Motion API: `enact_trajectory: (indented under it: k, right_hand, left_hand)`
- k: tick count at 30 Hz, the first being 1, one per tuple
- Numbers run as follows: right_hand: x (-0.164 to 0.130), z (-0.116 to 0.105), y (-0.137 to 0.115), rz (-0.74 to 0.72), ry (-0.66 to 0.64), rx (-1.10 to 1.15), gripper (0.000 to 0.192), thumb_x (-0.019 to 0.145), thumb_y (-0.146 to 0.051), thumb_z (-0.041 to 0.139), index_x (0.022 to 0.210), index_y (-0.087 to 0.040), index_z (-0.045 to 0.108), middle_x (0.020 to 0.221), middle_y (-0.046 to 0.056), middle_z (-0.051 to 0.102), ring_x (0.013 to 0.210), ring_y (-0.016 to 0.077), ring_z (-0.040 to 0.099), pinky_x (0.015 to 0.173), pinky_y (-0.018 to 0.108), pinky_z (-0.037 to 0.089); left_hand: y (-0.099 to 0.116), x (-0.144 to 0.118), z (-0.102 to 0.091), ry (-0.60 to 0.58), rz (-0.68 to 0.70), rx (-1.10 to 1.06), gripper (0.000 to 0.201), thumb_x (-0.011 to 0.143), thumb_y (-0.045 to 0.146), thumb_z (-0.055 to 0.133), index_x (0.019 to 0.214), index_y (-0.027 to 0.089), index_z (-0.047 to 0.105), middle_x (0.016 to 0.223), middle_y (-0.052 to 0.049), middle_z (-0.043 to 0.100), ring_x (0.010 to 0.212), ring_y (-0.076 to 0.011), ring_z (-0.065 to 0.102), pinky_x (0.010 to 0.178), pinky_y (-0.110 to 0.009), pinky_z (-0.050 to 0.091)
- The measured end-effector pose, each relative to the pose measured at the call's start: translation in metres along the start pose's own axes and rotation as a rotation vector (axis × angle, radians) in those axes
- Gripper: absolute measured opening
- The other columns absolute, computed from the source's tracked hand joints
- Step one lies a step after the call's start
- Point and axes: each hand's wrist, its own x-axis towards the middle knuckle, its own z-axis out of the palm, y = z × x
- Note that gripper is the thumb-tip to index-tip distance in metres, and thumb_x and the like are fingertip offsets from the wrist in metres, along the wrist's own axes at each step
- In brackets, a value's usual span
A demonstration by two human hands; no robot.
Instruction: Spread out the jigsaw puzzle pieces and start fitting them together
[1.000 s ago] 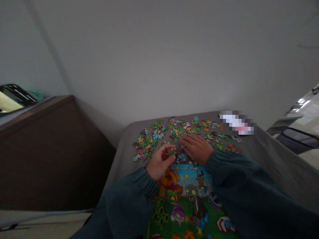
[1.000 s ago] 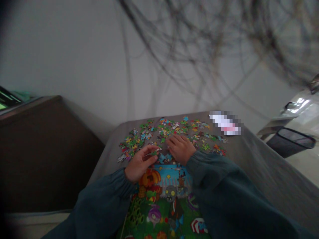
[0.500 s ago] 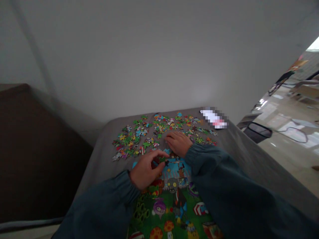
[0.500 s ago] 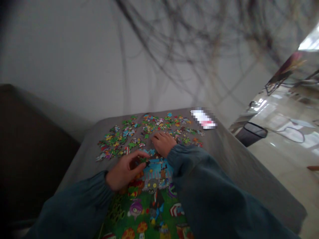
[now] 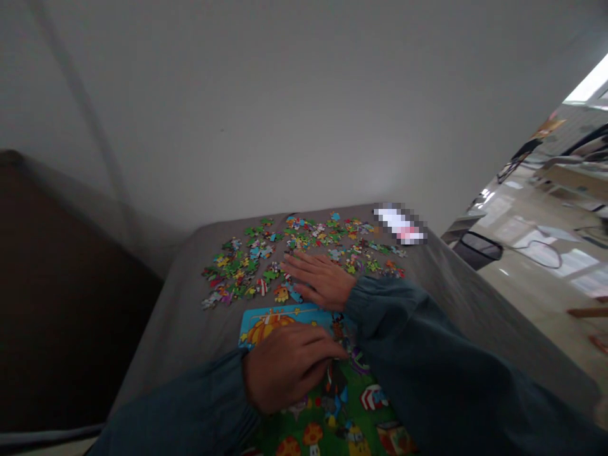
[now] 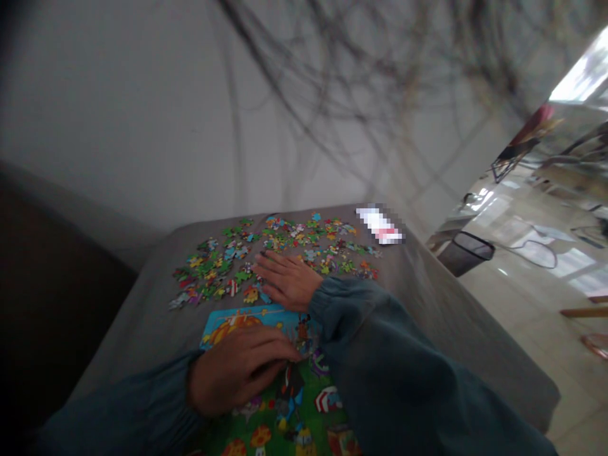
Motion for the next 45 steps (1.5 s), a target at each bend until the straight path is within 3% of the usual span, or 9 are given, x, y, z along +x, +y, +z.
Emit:
enact_trajectory:
  k: [3, 6, 9, 13, 20, 26, 36, 41, 45]
  right_hand:
    - [0.002, 0.001, -0.005, -0.034, -0.058, 0.012, 0.048, 0.108, -0.042, 0.041, 0.148, -0.019, 0.054, 0.157, 0.006, 0.051, 0.15, 0.0248, 0.038, 0.121, 0.044, 0.034]
    - [0.004, -0.001, -0.007, 0.03, -0.008, -0.016, 0.043, 0.108, -0.042, 0.041, 0.131, -0.018, 0.068, 0.143, 0.01, 0.064, 0.141, 0.0271, 0.048, 0.117, 0.046, 0.037]
    - [0.006, 0.001, -0.011, 0.036, 0.035, -0.016, 0.047, 0.108, -0.045, 0.041, 0.139, -0.016, 0.062, 0.151, 0.012, 0.056, 0.146, 0.0269, 0.042, 0.118, 0.046, 0.036]
    - [0.006, 0.008, -0.015, -0.031, -0.024, 0.003, 0.056, 0.108, -0.05, 0.039, 0.151, -0.017, 0.049, 0.159, 0.008, 0.049, 0.152, 0.0262, 0.033, 0.12, 0.047, 0.033]
    - [0.007, 0.003, -0.013, 0.011, 0.025, -0.007, 0.041, 0.107, -0.043, 0.043, 0.118, -0.015, 0.071, 0.127, 0.013, 0.07, 0.127, 0.0283, 0.055, 0.107, 0.047, 0.043]
    - [0.006, 0.006, -0.014, -0.058, -0.03, 0.088, 0.061, 0.106, -0.05, 0.044, 0.156, -0.015, 0.04, 0.163, 0.012, 0.042, 0.153, 0.027, 0.033, 0.121, 0.048, 0.031]
    - [0.005, 0.006, -0.012, -0.155, -0.078, 0.229, 0.051, 0.103, -0.041, 0.051, 0.147, -0.015, 0.055, 0.153, 0.008, 0.056, 0.147, 0.0231, 0.045, 0.123, 0.043, 0.03]
    - [0.005, 0.007, -0.009, 0.077, 0.027, 0.078, 0.052, 0.108, -0.042, 0.041, 0.154, -0.018, 0.047, 0.165, 0.009, 0.038, 0.155, 0.0266, 0.03, 0.124, 0.048, 0.029]
    - [0.005, 0.008, -0.01, 0.217, 0.04, 0.034, 0.051, 0.108, -0.043, 0.04, 0.15, -0.017, 0.051, 0.154, 0.01, 0.054, 0.15, 0.0281, 0.037, 0.123, 0.049, 0.029]
  left_hand:
    - [0.0, 0.0, 0.0, -0.008, 0.006, 0.038, 0.026, 0.097, 0.013, 0.051, 0.114, 0.021, 0.069, 0.104, -0.005, 0.078, 0.091, -0.0219, 0.072, 0.078, -0.031, 0.05]
    - [0.001, 0.0, 0.001, -0.019, 0.01, 0.064, 0.025, 0.098, 0.015, 0.051, 0.115, 0.022, 0.068, 0.106, -0.004, 0.078, 0.091, -0.021, 0.073, 0.078, -0.031, 0.05]
    - [0.001, 0.0, 0.002, -0.008, 0.035, 0.11, 0.025, 0.099, 0.016, 0.049, 0.114, 0.024, 0.066, 0.104, -0.002, 0.078, 0.089, -0.02, 0.072, 0.078, -0.03, 0.05]
    - [-0.001, -0.001, 0.004, 0.053, 0.077, 0.132, 0.023, 0.1, 0.016, 0.047, 0.113, 0.024, 0.064, 0.101, -0.001, 0.077, 0.088, -0.019, 0.071, 0.076, -0.029, 0.049]
    - [-0.002, -0.001, 0.006, 0.058, 0.078, 0.129, 0.021, 0.099, 0.016, 0.05, 0.113, 0.024, 0.064, 0.101, 0.0, 0.076, 0.087, -0.0183, 0.071, 0.075, -0.029, 0.049]
    - [-0.001, -0.001, 0.005, 0.045, 0.088, 0.134, 0.022, 0.098, 0.015, 0.049, 0.111, 0.023, 0.064, 0.099, -0.001, 0.076, 0.085, -0.0187, 0.071, 0.074, -0.03, 0.048]
    - [-0.004, -0.002, 0.006, 0.052, 0.071, 0.122, 0.023, 0.097, 0.012, 0.05, 0.111, 0.023, 0.064, 0.099, -0.001, 0.076, 0.086, -0.0183, 0.071, 0.073, -0.03, 0.048]
    - [-0.005, -0.002, 0.005, 0.053, 0.081, 0.112, 0.024, 0.097, 0.013, 0.05, 0.113, 0.023, 0.065, 0.102, -0.001, 0.077, 0.089, -0.0184, 0.071, 0.076, -0.03, 0.049]
    - [-0.005, -0.002, 0.005, 0.035, 0.069, 0.102, 0.024, 0.098, 0.014, 0.05, 0.113, 0.023, 0.066, 0.103, -0.002, 0.077, 0.089, -0.0188, 0.072, 0.077, -0.03, 0.05]
